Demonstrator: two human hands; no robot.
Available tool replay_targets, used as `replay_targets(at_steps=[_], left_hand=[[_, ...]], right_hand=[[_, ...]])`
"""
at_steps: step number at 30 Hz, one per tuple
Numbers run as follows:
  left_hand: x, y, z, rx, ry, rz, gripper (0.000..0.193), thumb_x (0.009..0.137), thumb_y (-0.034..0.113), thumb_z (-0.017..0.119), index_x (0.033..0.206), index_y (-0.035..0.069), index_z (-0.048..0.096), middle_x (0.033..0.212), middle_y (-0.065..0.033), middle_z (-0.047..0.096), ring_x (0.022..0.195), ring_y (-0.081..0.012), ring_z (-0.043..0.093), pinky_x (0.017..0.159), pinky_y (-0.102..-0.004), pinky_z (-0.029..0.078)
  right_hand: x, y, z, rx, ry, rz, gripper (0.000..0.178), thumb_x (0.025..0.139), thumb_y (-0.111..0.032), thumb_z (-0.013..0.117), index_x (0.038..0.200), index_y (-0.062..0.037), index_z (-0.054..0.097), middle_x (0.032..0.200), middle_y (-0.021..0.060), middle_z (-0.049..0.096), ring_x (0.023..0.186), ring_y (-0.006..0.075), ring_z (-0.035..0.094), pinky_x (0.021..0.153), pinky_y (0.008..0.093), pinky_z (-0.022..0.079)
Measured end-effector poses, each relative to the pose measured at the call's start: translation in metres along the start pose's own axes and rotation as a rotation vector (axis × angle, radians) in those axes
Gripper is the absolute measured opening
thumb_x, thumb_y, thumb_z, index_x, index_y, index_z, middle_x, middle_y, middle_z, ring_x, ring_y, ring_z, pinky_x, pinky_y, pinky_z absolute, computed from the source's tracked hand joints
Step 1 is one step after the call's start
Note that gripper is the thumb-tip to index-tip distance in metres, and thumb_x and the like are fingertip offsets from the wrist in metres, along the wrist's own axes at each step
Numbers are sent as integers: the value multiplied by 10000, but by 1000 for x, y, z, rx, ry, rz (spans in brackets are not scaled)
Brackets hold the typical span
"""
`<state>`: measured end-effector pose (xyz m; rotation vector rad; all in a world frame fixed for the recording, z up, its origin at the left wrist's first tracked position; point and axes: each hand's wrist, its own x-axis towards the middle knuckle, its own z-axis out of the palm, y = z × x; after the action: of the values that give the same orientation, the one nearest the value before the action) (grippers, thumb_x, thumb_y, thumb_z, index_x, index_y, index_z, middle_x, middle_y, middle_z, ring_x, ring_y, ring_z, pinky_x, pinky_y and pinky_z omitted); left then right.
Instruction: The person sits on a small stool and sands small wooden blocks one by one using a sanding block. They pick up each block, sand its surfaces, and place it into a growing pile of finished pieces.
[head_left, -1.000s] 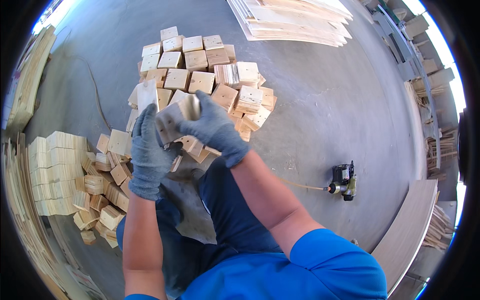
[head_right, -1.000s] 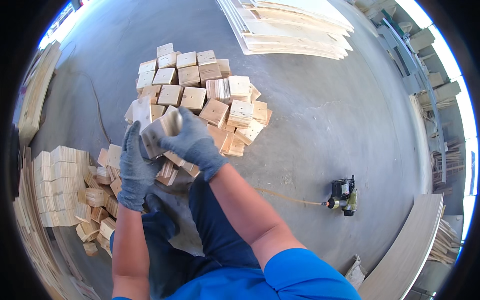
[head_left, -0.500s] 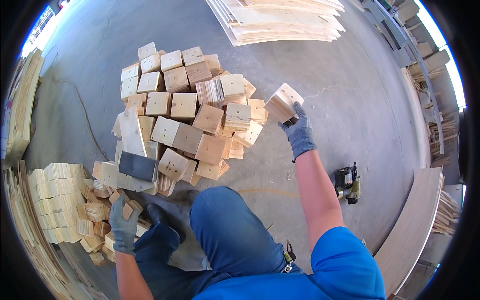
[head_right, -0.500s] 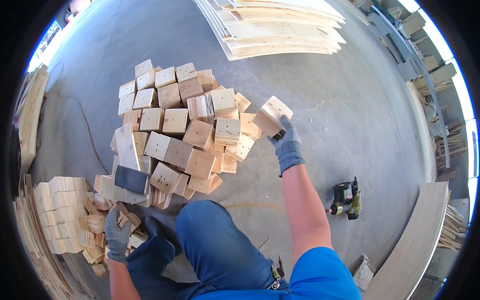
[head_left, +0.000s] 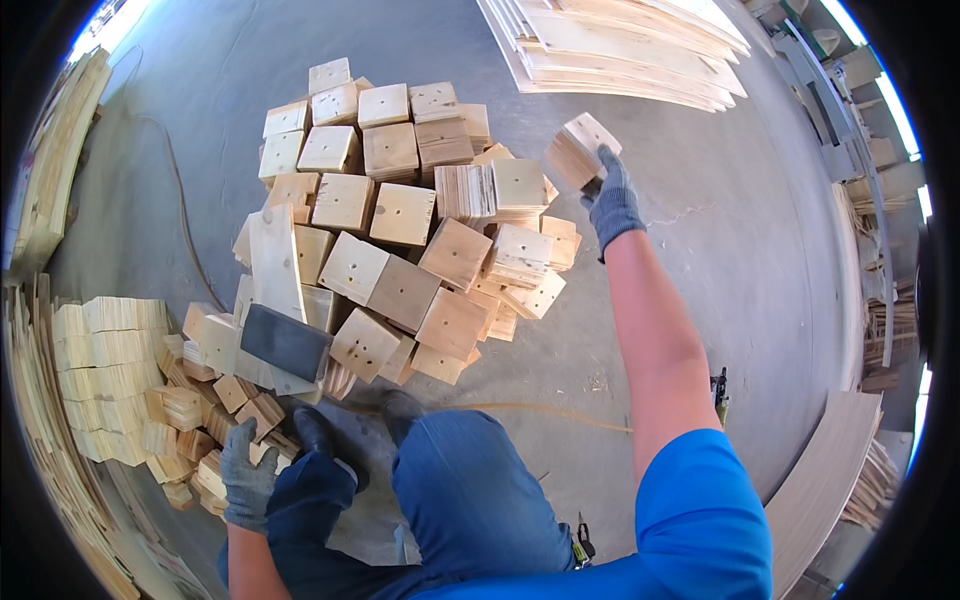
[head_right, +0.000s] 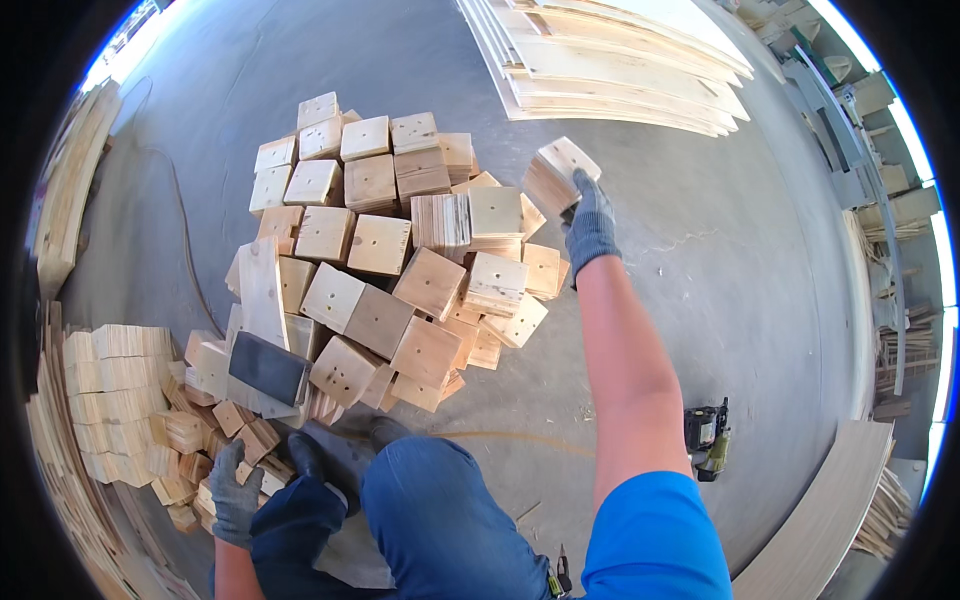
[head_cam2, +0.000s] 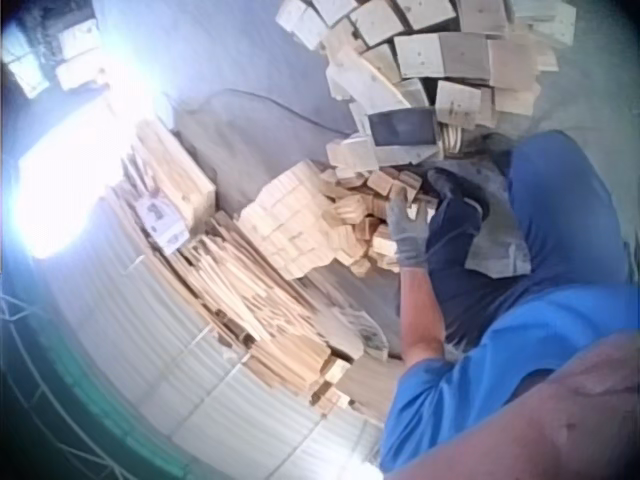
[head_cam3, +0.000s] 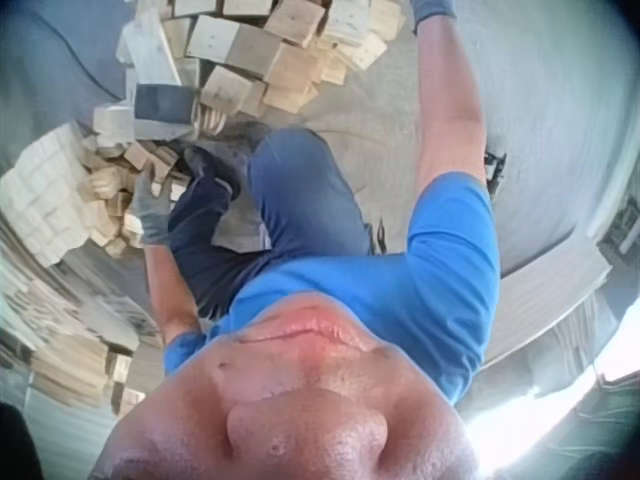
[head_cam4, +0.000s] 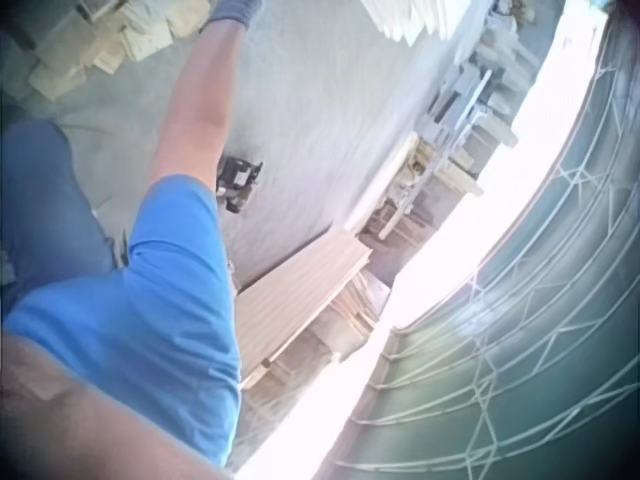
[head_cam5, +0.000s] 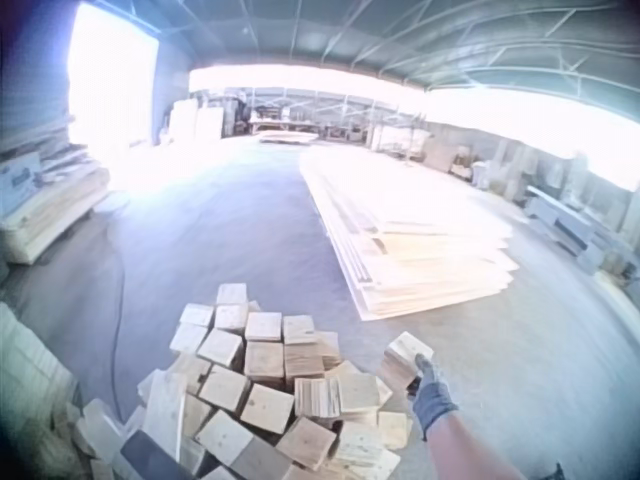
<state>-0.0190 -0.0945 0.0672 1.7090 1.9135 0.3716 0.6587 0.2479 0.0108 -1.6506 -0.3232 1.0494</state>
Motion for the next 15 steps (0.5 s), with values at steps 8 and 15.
replay_targets(at_steps=[8, 15], left_hand=[[7, 9, -4, 18, -37, -30, 635, 778, -11, 804, 1393, -13, 648, 1275, -195, 699, 1191, -350, 685, 1066, -440, 539], [0, 3, -7, 14, -67, -63, 645, 750, 24, 837, 1372, -5, 670, 1235, -188, 720, 1179, -348, 702, 1049, -440, 553]], right_hand=[[53, -18, 79, -226, -45, -84, 674, 877, -590, 819, 1371, -161, 661, 1053, 156, 736, 811, 275, 689, 754, 468, 481], [73, -11, 108, -301, -131, -96, 598, 891, -545, 809, 1256, -86, 694, 1003, 164, 696, 809, 266, 660, 742, 470, 512]])
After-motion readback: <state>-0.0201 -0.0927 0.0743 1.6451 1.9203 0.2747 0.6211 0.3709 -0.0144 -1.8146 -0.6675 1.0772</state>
